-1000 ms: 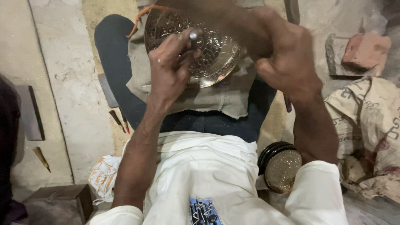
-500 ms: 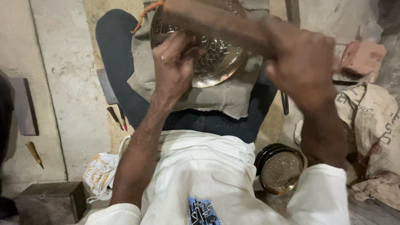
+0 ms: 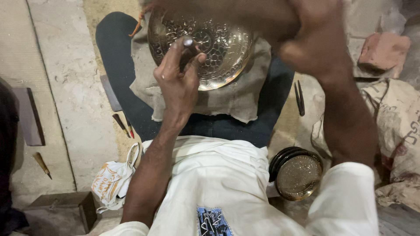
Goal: The person sits on the floor with a decorated brass plate resting on a cloth cushion on their lap. They hold a metal punch against the plate's surface with one hand and repeatedly strike the punch with a wooden mallet held in the other hand, working across the embossed pattern. Near the end they set the plate aside and handle a small stone block on the cushion.
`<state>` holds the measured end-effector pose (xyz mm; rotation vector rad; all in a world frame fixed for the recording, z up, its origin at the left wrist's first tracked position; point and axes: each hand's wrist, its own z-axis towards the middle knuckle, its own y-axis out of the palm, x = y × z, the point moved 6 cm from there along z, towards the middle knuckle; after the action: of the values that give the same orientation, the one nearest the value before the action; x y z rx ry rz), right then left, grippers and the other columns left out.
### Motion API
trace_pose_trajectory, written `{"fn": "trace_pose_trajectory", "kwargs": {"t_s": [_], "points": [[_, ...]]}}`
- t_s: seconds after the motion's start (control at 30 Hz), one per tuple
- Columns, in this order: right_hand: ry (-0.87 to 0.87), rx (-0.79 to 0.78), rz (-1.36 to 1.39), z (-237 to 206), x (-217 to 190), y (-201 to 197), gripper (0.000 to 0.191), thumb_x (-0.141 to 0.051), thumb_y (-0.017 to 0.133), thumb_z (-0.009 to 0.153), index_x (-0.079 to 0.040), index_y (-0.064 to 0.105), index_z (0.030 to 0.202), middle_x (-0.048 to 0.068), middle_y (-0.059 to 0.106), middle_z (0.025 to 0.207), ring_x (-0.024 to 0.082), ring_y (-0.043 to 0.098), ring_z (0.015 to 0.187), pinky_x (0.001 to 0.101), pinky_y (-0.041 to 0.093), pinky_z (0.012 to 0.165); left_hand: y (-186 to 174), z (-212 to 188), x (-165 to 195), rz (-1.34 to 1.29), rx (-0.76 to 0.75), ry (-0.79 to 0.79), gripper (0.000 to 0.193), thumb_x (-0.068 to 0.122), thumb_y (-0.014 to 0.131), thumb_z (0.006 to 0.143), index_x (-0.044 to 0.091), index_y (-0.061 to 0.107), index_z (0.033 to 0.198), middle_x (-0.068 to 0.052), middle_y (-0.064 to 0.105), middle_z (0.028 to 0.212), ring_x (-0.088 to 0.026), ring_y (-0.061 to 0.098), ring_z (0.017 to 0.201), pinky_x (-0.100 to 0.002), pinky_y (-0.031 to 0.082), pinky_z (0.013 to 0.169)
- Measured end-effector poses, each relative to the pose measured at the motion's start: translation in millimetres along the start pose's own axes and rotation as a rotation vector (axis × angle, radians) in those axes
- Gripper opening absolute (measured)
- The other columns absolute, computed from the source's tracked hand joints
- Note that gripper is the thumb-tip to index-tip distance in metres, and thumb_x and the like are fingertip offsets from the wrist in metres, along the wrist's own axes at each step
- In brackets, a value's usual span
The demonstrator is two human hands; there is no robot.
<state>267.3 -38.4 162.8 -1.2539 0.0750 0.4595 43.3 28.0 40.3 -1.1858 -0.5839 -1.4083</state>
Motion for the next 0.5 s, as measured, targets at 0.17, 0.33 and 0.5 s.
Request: {"fn": "trace_pose_trajectory", "kwargs": {"t_s": [0.17, 0.33, 0.5], "points": [[0.231, -0.306, -0.186, 8.1, 13.0, 10.2, 0.045, -0.013, 0.078, 0.082, -0.003, 0.070, 0.125, 0.019, 0.070, 0.089, 0.030, 0.067, 0.070, 0.0441, 0.053, 0.058, -4.1, -0.7, -0.7, -0.107, -0.018, -0.088, 0.027, 0.002, 0.066, 0.107, 0.012, 0.065, 0.132, -0.007, 0.077, 0.107, -0.015, 0.080, 0.095, -0.029, 0.071, 0.076], [0.210, -0.252, -0.086, 17.2, -2.6, -0.1, 0.047, -0.011, 0.075, 0.078, 0.000, 0.068, 0.124, 0.024, 0.070, 0.096, 0.035, 0.067, 0.077, 0.0489, 0.055, 0.070, -5.7, 1.4, 3.6, -0.157, -0.011, -0.081, 0.031, -0.002, 0.068, 0.103, 0.010, 0.065, 0.132, -0.008, 0.077, 0.108, -0.018, 0.080, 0.096, -0.030, 0.070, 0.078], [0.198, -0.185, -0.022, 19.6, -15.5, -3.7, 0.053, -0.008, 0.074, 0.076, 0.001, 0.066, 0.127, 0.025, 0.068, 0.103, 0.038, 0.067, 0.085, 0.0507, 0.057, 0.079, -7.6, -1.0, 4.6, -0.162, -0.017, -0.043, 0.035, -0.004, 0.069, 0.103, 0.010, 0.064, 0.135, -0.010, 0.076, 0.110, -0.021, 0.079, 0.099, -0.032, 0.071, 0.083]]}}
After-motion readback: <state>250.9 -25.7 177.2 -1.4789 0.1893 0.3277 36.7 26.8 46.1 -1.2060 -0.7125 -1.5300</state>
